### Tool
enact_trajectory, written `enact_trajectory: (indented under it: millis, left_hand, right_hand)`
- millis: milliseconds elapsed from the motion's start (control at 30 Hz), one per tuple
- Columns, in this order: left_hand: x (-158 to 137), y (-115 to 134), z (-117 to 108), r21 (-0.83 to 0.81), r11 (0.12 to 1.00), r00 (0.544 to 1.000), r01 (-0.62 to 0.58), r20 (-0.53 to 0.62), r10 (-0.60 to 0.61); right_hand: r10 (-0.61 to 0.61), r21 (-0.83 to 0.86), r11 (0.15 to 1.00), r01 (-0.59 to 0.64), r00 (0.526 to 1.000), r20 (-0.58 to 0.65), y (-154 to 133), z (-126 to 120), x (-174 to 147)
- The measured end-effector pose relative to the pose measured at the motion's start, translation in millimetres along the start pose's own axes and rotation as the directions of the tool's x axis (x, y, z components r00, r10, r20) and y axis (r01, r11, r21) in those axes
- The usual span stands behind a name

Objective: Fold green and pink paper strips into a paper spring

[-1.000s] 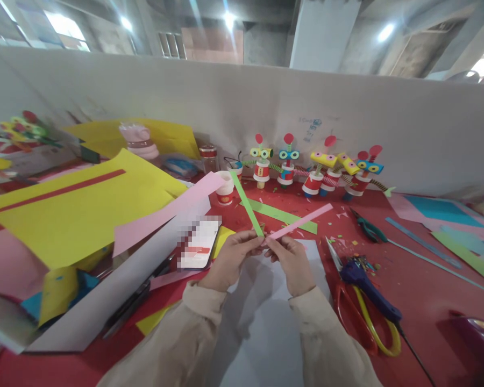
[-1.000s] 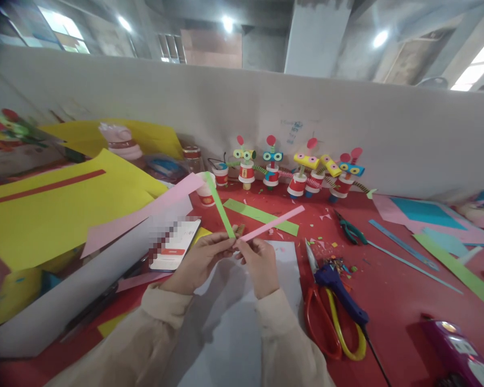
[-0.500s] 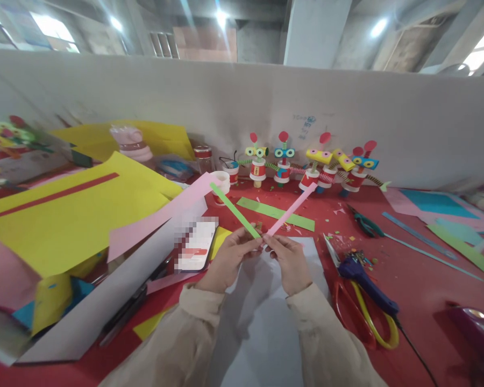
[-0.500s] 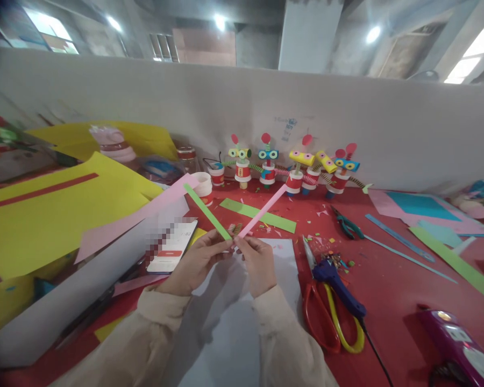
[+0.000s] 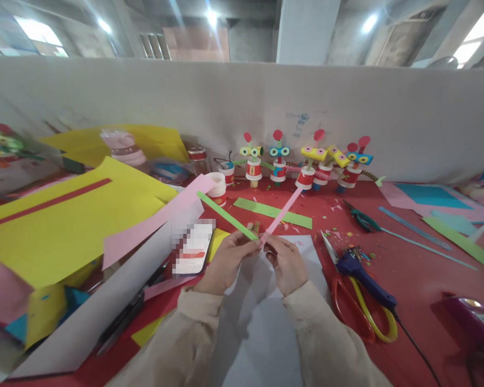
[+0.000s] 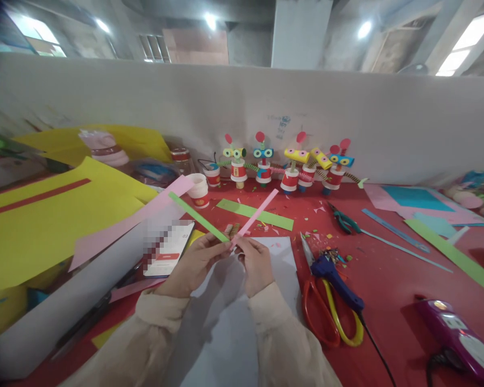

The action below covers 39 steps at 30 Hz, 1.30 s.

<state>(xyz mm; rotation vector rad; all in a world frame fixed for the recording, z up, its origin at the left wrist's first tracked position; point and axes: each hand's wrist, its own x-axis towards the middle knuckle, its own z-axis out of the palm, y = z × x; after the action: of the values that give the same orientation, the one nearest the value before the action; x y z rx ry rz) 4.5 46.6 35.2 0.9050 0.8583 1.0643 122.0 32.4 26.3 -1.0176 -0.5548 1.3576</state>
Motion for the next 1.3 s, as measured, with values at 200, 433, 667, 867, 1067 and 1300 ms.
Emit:
enact_trajectory:
  millis: [200, 433, 667, 867, 1067, 1300]
  left_hand:
    - [-1.0, 2.5, 1.1, 0.036, 0.999, 1.000, 0.007, -0.011, -0.007]
    - [-0.4, -0.6, -1.2, 0.030, 0.999, 0.999, -0.019, 0.033, 0.018]
    - [-0.4, 0.4, -0.6, 0.040, 0.999, 0.999, -0.031, 0.031, 0.030]
    - [-1.6, 2.2, 0.4, -0.070, 0.997, 0.999, 0.018, 0.043, -0.015]
    - [-2.0, 2.7, 2.1, -0.029, 0.999, 0.997, 0.026, 0.075, -0.024]
    - [-1.9, 1.1, 0.6, 0.050, 0.998, 0.999, -0.032, 0.004, 0.031]
  right_hand:
    - [0.025, 0.011, 1.000, -0.025, 1.000, -0.009, -0.9, 1.3, -0.2]
    - [0.085, 0.150, 0.985, -0.089, 0.996, 0.032, 2.9, 2.1, 1.8]
    - [0.107, 0.229, 0.967, -0.113, 0.994, 0.037, 3.5, 3.1, 1.1]
    - [0.266, 0.336, 0.898, -0.286, 0.958, 0.103, 4.1, 2.0, 5.6]
    - [0.135, 0.280, 0.947, -0.159, 0.986, 0.103, 4.4, -1.7, 7.0]
    - [0.017, 0.115, 0.993, -0.027, 0.996, 0.087, -3.3, -3.6, 7.0]
